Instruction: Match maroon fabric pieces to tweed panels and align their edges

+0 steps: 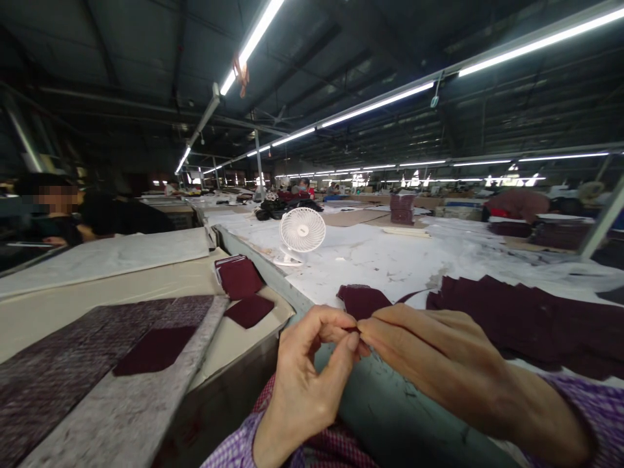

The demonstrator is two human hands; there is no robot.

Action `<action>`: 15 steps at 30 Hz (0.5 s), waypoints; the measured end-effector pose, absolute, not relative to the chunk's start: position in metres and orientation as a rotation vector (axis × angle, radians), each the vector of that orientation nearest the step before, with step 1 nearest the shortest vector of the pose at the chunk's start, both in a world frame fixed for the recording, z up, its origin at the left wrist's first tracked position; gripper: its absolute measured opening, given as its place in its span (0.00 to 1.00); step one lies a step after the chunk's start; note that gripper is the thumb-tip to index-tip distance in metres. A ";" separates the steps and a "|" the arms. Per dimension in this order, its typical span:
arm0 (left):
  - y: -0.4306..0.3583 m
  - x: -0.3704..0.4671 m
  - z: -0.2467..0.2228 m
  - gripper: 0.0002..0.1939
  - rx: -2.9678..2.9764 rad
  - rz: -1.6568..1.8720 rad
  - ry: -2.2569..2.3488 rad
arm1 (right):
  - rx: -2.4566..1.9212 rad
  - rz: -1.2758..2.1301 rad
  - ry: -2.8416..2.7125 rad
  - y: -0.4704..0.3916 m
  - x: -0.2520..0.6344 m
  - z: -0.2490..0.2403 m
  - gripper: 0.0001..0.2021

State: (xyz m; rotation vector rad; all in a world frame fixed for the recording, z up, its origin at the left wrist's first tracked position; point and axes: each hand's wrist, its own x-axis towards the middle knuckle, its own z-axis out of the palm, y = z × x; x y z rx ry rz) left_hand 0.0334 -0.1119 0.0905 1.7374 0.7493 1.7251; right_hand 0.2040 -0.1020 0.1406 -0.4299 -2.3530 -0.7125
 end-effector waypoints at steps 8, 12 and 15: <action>-0.113 0.033 0.089 0.03 1.776 1.747 0.750 | -0.530 -0.637 -2.387 -0.108 0.202 0.143 0.14; -0.112 0.033 0.090 0.04 1.714 1.699 0.666 | -0.558 -0.499 -2.404 -0.105 0.200 0.144 0.13; -0.108 0.033 0.088 0.06 1.606 1.570 0.555 | -0.585 -0.284 -2.381 -0.100 0.198 0.146 0.11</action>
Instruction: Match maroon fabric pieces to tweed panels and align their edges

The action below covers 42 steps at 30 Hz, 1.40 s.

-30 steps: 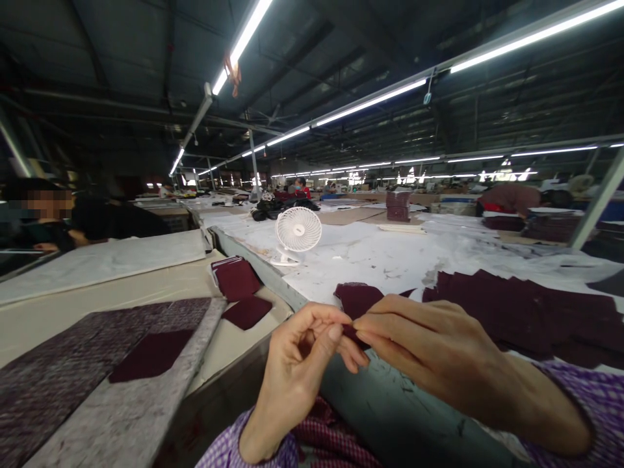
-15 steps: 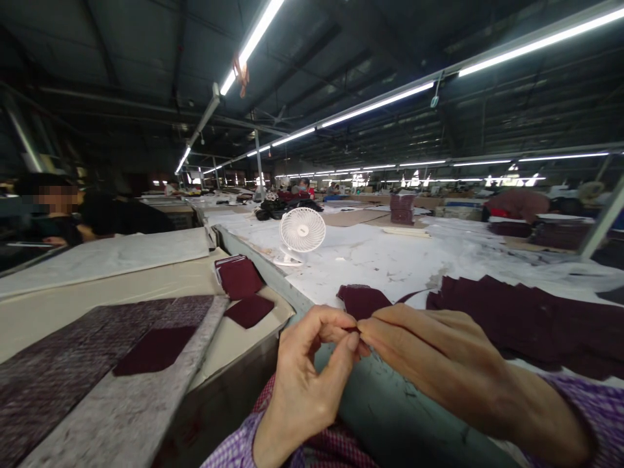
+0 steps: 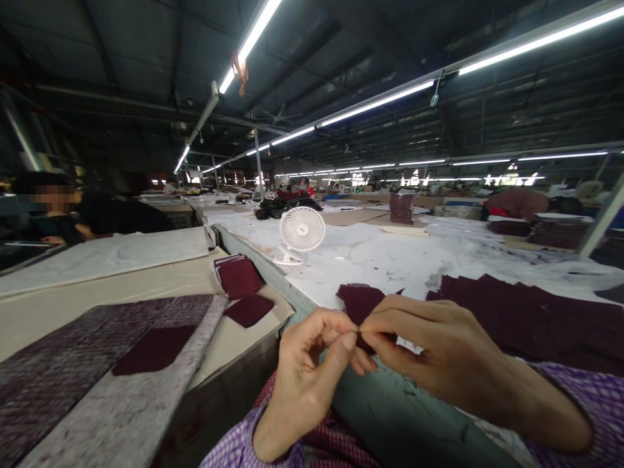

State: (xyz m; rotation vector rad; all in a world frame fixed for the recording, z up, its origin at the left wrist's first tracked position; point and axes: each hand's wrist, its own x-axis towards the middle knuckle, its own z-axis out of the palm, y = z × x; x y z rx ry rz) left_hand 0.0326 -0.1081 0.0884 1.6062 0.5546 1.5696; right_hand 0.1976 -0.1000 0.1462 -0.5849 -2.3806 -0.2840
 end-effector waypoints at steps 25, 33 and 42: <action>-0.094 0.036 0.079 0.06 1.749 1.596 0.912 | -0.857 0.152 -2.443 -0.087 0.199 0.147 0.10; -0.094 0.033 0.084 0.12 1.666 1.453 0.868 | -0.911 0.282 -2.406 -0.087 0.198 0.150 0.09; -0.090 0.033 0.072 0.10 1.827 1.472 0.942 | -0.900 0.129 -2.599 -0.083 0.200 0.154 0.09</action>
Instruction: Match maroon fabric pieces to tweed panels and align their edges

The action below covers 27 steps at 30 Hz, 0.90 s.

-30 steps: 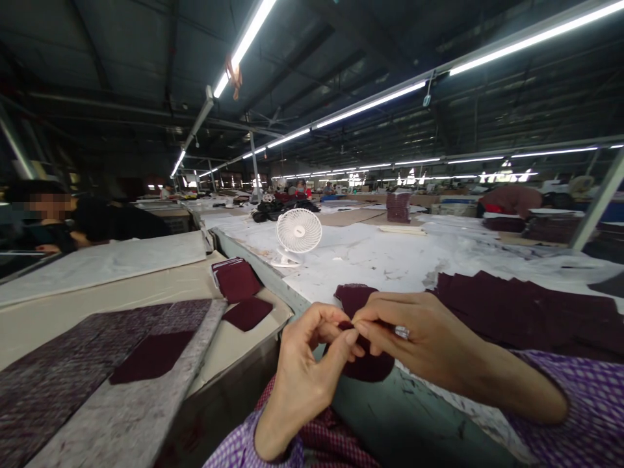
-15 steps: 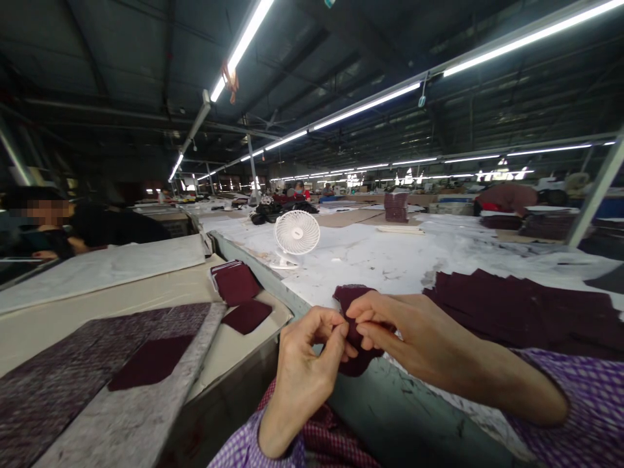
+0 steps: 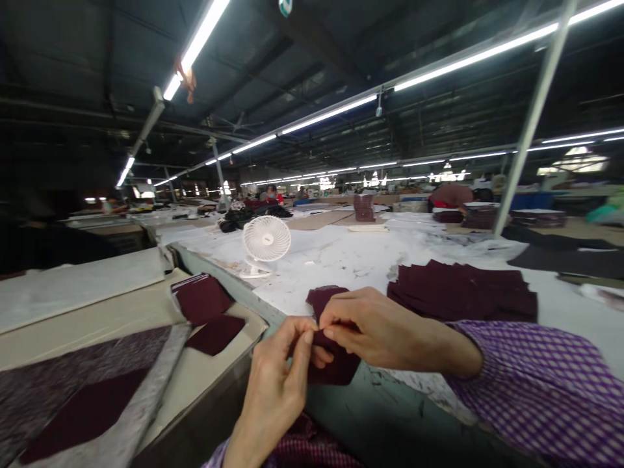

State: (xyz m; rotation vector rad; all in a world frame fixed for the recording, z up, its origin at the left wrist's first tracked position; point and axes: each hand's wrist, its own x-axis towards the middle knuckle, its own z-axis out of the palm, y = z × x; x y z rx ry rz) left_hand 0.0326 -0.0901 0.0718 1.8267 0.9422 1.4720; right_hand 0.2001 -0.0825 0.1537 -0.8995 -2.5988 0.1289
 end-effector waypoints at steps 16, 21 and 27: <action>-0.036 0.041 0.036 0.10 1.998 1.380 1.097 | -1.485 -0.026 -1.852 -0.043 0.346 0.227 0.14; -0.018 0.048 0.022 0.10 2.467 1.395 1.026 | -1.606 0.065 -1.739 -0.016 0.401 0.217 0.13; -0.008 0.058 0.010 0.07 2.498 1.229 1.122 | -2.044 0.225 -1.794 0.036 0.458 0.179 0.03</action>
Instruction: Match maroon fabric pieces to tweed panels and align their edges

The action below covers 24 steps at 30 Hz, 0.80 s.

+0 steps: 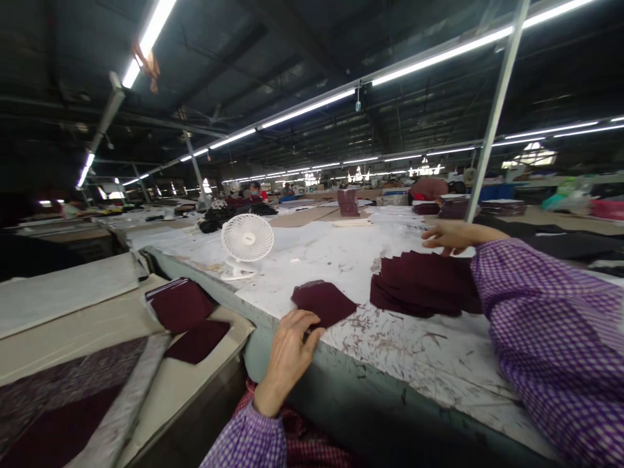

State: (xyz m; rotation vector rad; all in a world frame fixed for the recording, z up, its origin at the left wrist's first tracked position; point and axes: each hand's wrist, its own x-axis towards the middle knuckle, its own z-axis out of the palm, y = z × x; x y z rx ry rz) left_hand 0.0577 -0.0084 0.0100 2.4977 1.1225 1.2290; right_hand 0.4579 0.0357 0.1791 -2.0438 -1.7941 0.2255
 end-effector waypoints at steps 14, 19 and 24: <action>-0.005 0.059 0.012 0.08 2.103 1.469 1.232 | -1.063 0.035 -2.718 0.021 0.247 0.104 0.09; -0.009 0.054 0.012 0.10 1.911 1.882 1.352 | -1.354 0.218 -2.427 0.042 0.258 0.086 0.10; -0.006 0.060 0.017 0.11 2.391 1.596 1.158 | -1.331 0.360 -2.392 0.049 0.261 0.079 0.13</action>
